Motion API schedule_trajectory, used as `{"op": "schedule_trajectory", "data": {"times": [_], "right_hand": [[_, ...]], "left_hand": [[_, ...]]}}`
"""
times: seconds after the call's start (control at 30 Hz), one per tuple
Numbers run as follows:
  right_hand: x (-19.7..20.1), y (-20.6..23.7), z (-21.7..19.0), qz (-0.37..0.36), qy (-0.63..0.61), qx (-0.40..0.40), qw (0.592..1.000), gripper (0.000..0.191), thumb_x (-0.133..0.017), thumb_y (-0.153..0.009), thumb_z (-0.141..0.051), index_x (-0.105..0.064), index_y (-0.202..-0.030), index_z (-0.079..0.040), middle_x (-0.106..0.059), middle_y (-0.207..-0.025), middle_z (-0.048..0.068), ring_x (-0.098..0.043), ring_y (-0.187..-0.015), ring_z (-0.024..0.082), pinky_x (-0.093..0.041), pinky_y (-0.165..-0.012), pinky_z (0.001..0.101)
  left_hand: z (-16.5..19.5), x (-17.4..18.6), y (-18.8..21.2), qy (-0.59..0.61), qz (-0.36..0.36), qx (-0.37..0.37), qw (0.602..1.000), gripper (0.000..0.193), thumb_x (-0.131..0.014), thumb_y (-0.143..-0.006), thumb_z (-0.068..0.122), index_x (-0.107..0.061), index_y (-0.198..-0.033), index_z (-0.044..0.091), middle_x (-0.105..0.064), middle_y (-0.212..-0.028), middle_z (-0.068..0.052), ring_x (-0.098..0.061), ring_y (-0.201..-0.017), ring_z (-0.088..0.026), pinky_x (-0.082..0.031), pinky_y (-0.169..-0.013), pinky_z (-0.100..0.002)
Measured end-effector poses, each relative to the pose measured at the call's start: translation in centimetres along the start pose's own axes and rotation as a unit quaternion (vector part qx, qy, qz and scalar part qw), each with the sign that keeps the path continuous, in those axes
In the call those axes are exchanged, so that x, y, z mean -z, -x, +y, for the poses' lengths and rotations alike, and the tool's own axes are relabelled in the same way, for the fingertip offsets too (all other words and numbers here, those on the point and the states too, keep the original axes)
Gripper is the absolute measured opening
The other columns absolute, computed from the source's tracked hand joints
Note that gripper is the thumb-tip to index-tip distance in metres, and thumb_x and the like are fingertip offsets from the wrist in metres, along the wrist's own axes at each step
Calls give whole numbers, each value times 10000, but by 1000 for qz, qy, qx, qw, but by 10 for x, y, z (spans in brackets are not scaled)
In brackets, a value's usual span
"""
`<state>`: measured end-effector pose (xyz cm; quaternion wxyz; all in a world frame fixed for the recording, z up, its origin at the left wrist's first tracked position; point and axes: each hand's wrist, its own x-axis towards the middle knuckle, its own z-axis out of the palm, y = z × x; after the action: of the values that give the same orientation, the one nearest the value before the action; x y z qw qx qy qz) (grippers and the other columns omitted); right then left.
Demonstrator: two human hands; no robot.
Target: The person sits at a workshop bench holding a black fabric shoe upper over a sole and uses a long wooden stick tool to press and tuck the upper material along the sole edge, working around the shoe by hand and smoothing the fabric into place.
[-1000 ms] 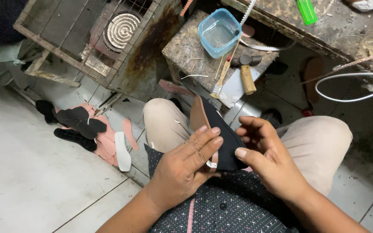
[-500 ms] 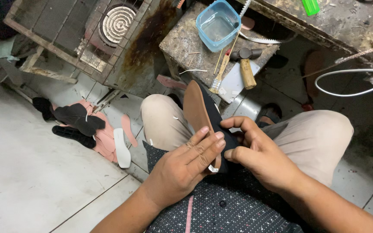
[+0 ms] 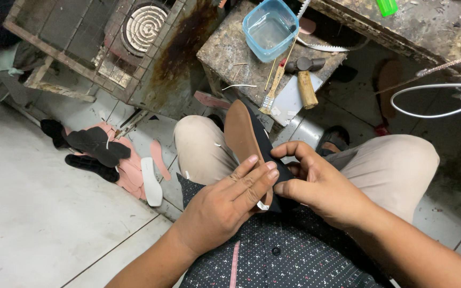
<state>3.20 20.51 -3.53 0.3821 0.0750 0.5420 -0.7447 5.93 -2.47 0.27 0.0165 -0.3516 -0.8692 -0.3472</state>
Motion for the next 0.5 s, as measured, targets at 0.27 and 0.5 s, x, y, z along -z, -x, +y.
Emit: {"op": "schedule_trajectory", "data": {"times": [0.27,0.5], "right_hand": [[3,-3,-1,-8,16,-4,1000,638,-696,-778,-14,-444,-1363,-49,-628,-1054,81,-614,-961,130,-527,-827,289],[-3,2,-14,-5,99,-20,995,687,-719,-736,-38,-441,-1363,-65,-656,-1076,107,-631,-969,146,-533,-835,295]], "left_hand": [[-2,-2,1,-21,-16,6,1000,554,-682,-898,79,-567,-1438,43,-633,-1408,-132,-601,-1349,-353,-550,-1016,-384],[-1,-4,1,-16,-21,14,1000,575,-700,-890,68,-552,-1445,39,-624,-1416,-140,-600,-1343,-365,-549,-1011,-391]]}}
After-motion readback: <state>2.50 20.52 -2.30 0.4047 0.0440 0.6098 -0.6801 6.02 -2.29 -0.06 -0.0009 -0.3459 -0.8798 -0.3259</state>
